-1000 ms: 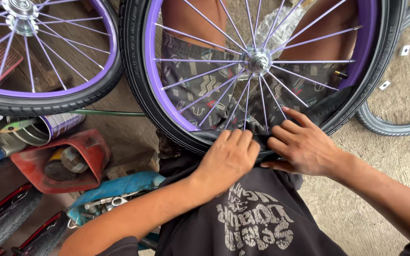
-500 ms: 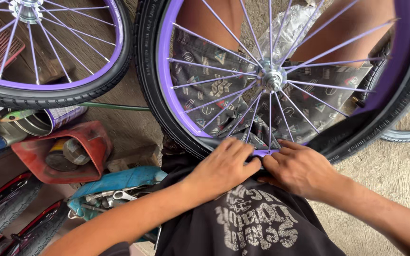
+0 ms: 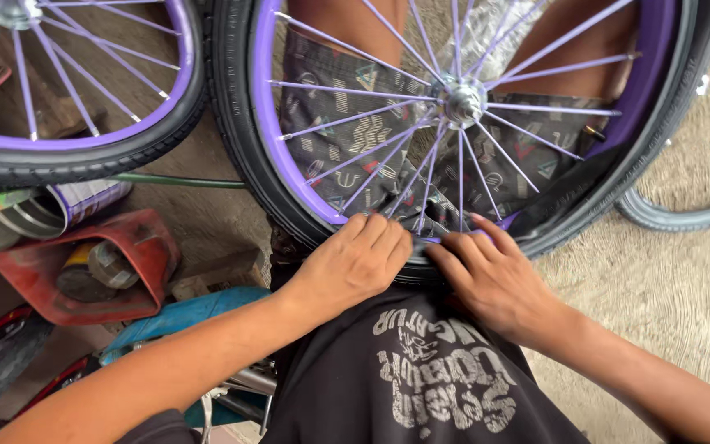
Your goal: The person installs a bicycle tire onto a purple rim. They first place the tire onto the rim, then insert the inner tube, and finally push the tire bead over the rim edge to secure it.
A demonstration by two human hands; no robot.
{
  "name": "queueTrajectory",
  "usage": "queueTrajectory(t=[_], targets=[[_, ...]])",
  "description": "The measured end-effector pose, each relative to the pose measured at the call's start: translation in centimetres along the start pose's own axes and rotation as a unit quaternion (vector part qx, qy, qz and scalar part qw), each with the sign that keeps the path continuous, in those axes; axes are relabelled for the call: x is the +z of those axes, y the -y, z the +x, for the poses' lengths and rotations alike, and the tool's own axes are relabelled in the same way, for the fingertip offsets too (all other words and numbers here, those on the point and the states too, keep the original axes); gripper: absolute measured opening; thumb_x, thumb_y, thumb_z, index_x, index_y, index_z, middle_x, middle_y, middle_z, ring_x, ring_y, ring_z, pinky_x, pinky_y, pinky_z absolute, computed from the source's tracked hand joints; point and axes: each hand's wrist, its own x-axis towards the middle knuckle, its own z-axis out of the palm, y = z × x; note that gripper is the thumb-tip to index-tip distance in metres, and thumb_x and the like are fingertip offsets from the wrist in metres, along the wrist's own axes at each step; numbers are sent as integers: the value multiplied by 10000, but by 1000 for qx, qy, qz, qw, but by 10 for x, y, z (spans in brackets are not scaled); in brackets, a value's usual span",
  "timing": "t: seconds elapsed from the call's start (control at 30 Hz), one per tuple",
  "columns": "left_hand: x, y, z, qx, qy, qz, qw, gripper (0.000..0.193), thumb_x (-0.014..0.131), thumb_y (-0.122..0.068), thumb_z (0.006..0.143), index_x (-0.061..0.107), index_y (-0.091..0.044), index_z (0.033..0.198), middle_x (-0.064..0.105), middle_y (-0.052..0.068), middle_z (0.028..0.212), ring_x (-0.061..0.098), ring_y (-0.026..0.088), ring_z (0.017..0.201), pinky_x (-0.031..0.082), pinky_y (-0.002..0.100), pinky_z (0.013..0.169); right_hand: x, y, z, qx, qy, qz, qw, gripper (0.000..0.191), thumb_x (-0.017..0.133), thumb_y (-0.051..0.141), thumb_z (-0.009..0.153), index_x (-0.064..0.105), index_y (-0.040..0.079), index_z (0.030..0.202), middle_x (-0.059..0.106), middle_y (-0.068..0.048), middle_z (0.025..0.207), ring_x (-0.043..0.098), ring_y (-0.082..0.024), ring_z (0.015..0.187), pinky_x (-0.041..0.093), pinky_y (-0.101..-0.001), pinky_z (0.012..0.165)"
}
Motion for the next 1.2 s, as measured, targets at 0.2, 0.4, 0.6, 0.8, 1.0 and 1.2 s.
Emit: queueTrajectory(t=[0.2, 0.4, 0.6, 0.8, 1.0, 1.2], targets=[[4, -5, -6, 42, -30, -49, 997, 76, 606, -164, 898, 588, -96, 871, 529, 17, 821, 530, 171, 812, 419, 304, 710, -2, 16, 9, 26, 16, 35, 999, 445, 570, 130, 842, 588, 18, 1272, 609, -116, 1122, 597, -288, 1091, 317, -538, 1158], [18, -19, -11, 21, 21, -81, 996, 91, 630, -149, 839, 557, -131, 789, 561, 15, 742, 573, 164, 722, 437, 304, 643, -2, 28, 10, 48, -9, 40, 998, 374, 595, 121, 812, 613, 38, 1177, 593, -95, 1009, 612, -269, 1039, 295, -608, 1163], [20, -24, -8, 27, 9, -85, 996, 83, 639, -179, 839, 572, -130, 833, 583, 7, 746, 602, 162, 720, 447, 302, 628, 8, 23, 13, 99, 75, 108, 986, 406, 773, 201, 641, 592, 82, 983, 634, -64, 836, 659, -278, 923, 298, -591, 1149], [7, -15, -12, 1, -18, -82, 996, 88, 615, -204, 835, 573, -129, 853, 573, 23, 857, 583, 169, 829, 437, 309, 684, 15, 12, 10, 54, 33, 106, 992, 484, 820, 270, 622, 608, 62, 1003, 667, -58, 891, 671, -260, 937, 302, -623, 1144], [-16, 22, -2, 49, 38, -47, 997, 84, 613, -199, 829, 554, -140, 819, 520, 13, 798, 554, 166, 780, 437, 309, 669, -27, -40, -13, 11, -106, -69, 992, 839, 762, 728, 687, 633, 32, 1138, 634, -163, 1100, 588, -338, 1050, 268, -634, 1192], [-74, 77, 0, 97, 35, -8, 995, 88, 618, -199, 821, 544, -156, 803, 501, 5, 782, 568, 181, 781, 461, 318, 698, -57, -51, -16, -12, -76, 9, 997, 799, 771, 697, 666, 635, 28, 1082, 618, -129, 1088, 602, -327, 1138, 261, -653, 1222]])
